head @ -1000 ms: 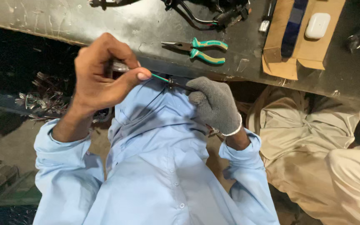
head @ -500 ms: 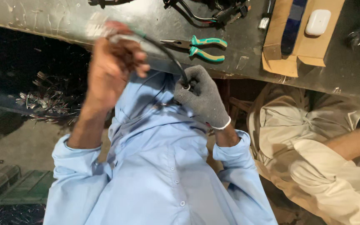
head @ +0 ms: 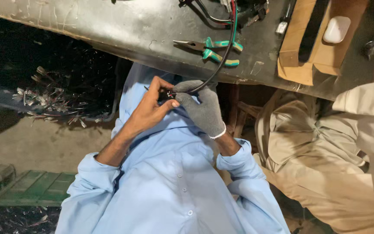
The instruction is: The person picks up a black cable from the workbench and attaches a connector to its end, pressing the wires into the connector housing by hand. They repeat this with additional cables, occasionally using pliers from the bench, and place finished cables back on the table.
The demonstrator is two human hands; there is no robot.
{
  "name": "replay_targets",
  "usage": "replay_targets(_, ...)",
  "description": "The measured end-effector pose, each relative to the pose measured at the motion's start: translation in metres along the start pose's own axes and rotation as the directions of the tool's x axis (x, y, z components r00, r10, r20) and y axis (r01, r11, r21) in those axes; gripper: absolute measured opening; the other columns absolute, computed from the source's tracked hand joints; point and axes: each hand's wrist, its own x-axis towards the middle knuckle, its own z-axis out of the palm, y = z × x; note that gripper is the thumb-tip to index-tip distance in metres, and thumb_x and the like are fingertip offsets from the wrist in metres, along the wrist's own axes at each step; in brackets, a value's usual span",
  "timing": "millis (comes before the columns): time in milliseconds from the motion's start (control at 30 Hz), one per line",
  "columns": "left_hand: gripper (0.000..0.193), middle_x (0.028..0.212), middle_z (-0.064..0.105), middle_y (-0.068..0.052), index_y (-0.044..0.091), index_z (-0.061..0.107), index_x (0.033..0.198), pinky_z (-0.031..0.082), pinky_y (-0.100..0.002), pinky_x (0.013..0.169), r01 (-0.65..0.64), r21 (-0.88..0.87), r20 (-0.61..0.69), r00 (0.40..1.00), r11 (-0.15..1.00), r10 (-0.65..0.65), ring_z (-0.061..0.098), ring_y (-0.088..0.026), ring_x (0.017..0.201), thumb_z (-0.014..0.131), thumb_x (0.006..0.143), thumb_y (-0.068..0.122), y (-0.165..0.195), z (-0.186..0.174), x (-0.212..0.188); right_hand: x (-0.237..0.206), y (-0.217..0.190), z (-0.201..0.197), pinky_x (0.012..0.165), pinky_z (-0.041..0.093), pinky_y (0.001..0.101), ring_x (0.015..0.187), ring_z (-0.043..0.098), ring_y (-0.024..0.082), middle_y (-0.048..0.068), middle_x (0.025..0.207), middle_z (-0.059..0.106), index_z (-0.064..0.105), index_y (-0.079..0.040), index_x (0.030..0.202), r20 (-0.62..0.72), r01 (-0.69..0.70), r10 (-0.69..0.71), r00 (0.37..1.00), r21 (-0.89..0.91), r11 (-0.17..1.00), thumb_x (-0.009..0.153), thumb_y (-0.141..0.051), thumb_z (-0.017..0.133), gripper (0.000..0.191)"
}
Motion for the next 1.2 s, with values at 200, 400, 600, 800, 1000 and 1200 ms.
replay_targets(200,0.03,0.113,0.06,-0.004,0.001,0.053,0.125,0.048,-0.03,0.091,0.002,-0.033,0.074,0.997,0.999,0.001,0.057,-0.011,0.105,0.065,0.104,0.02,0.008,-0.005,0.003,-0.002,-0.006,0.0,0.085,0.057,0.0271,0.095,0.071,0.01,0.006,0.104,0.077,0.074,-0.003,0.111,-0.073,-0.113,0.112,0.991,0.001,0.994,0.092,-0.002,0.075,0.018)
replay_targets(400,0.035,0.117,0.064,-0.002,0.003,0.053,0.129,0.049,-0.03,0.094,-0.02,0.07,0.098,0.995,0.997,0.013,0.061,-0.011,0.108,0.061,0.105,0.026,-0.006,-0.002,0.003,-0.002,0.005,0.006,0.083,0.056,0.0286,0.098,0.066,0.017,0.01,0.114,0.066,0.068,-0.002,0.104,-0.189,0.129,-0.138,0.972,-0.062,0.99,0.084,-0.004,0.081,0.023)
replay_targets(600,0.034,0.115,0.058,-0.006,0.001,0.054,0.131,0.044,-0.032,0.093,0.054,-0.26,0.217,0.976,0.964,0.003,0.053,-0.013,0.106,0.061,0.109,0.026,-0.014,-0.002,0.016,-0.015,0.014,0.004,0.077,0.055,0.028,0.088,0.069,0.015,0.007,0.098,0.071,0.071,-0.003,0.1,-0.125,0.083,-0.107,0.986,-0.184,0.979,0.083,-0.007,0.086,0.023)
replay_targets(800,0.029,0.111,0.065,-0.003,0.003,0.054,0.13,0.05,-0.031,0.095,0.044,0.115,0.15,0.987,0.992,-0.061,0.062,-0.012,0.104,0.057,0.106,0.021,-0.002,0.016,0.011,-0.024,0.032,0.015,0.075,0.057,0.026,0.084,0.071,0.01,0.003,0.094,0.074,0.073,-0.003,0.102,-0.333,-0.097,0.052,0.941,-0.117,0.988,0.09,-0.002,0.075,0.013)
replay_targets(1000,0.031,0.119,0.06,-0.009,0.001,0.048,0.132,0.047,-0.033,0.101,-0.037,-0.113,0.22,0.974,0.993,0.061,0.058,-0.017,0.116,0.06,0.107,0.014,0.008,0.013,0.025,-0.026,0.035,0.01,0.072,0.052,0.0224,0.082,0.061,0.005,0.0,0.093,0.069,0.068,-0.002,0.105,-0.252,-0.16,0.22,0.942,0.239,0.958,0.092,-0.002,0.073,0.014)
replay_targets(1200,0.027,0.118,0.07,-0.012,0.003,0.056,0.129,0.054,-0.034,0.092,-0.117,0.28,0.151,0.985,0.953,0.077,0.067,-0.02,0.109,0.062,0.105,0.013,0.011,0.015,0.017,-0.028,0.033,0.019,0.074,0.054,0.026,0.084,0.064,0.009,0.005,0.093,0.071,0.069,-0.001,0.107,-0.378,-0.035,0.022,0.925,-0.029,0.999,0.093,-0.001,0.074,0.015)
